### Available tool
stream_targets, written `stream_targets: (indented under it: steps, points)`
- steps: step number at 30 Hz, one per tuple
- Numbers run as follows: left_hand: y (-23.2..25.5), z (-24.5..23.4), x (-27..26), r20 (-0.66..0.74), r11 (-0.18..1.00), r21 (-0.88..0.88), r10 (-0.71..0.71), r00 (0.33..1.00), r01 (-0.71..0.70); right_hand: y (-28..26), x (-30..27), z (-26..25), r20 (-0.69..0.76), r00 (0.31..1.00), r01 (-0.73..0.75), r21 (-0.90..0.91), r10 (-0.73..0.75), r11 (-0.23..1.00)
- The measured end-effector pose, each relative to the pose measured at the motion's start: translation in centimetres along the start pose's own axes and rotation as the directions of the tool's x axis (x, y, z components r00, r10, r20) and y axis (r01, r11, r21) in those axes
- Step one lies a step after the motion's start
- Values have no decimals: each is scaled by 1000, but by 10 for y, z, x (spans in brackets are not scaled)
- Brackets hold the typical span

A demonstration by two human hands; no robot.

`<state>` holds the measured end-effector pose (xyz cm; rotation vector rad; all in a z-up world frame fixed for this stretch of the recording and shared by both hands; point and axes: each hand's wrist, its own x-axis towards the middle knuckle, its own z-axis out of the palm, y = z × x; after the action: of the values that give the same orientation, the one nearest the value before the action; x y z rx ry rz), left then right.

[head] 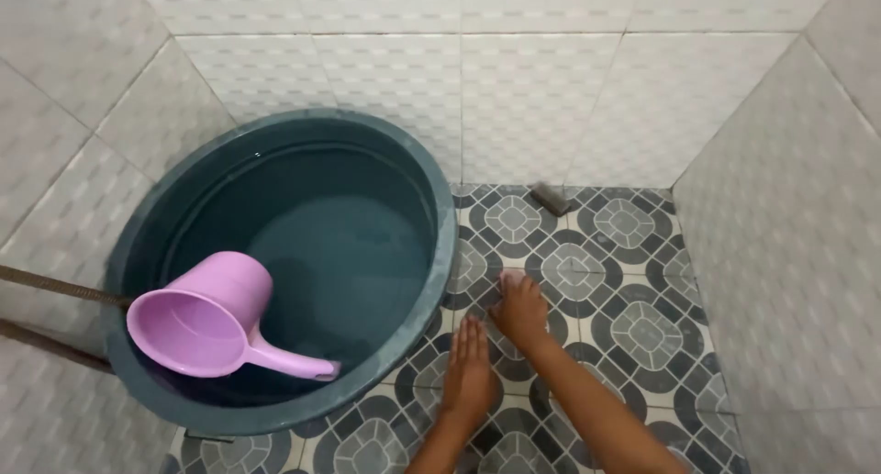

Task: Scrubbing the bathroom floor with a cloth and organizing toiletries on the shelves.

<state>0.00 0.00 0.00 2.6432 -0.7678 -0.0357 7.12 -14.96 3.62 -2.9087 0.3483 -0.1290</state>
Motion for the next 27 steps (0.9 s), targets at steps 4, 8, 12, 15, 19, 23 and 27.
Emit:
stream_targets:
  steps: [4, 8, 12, 15, 19, 23, 27]
  points:
    - [11, -15, -22, 29, 998, -66, 13, 1000, -11, 40, 6, 87, -123, 990, 71, 14, -69, 997]
    - [8, -6, -32, 77, 994, -42, 101, 992, -98, 53, -6, 81, -73, 970, 225, -94, -232, 970]
    - [11, -27, -43, 112, 954, 259, 125, 986, -150, 54, -71, 37, 229, 856, 502, -150, -464, 852]
    - [0, -18, -47, 77, 1000, 8, 19, 997, -19, 59, -146, 43, 170, 748, 652, -10, -641, 758]
    - [-13, 15, -72, 18, 989, 123, 81, 997, -83, 66, -230, 46, 84, 647, 762, -31, -758, 647]
    - [11, -38, -85, 105, 992, -126, 28, 994, -15, 85, -230, 9, -28, 850, 523, 168, -527, 835]
    - [18, -54, -92, 147, 984, -169, -25, 989, 50, 139, -169, -79, -91, 996, 63, 624, -8, 779]
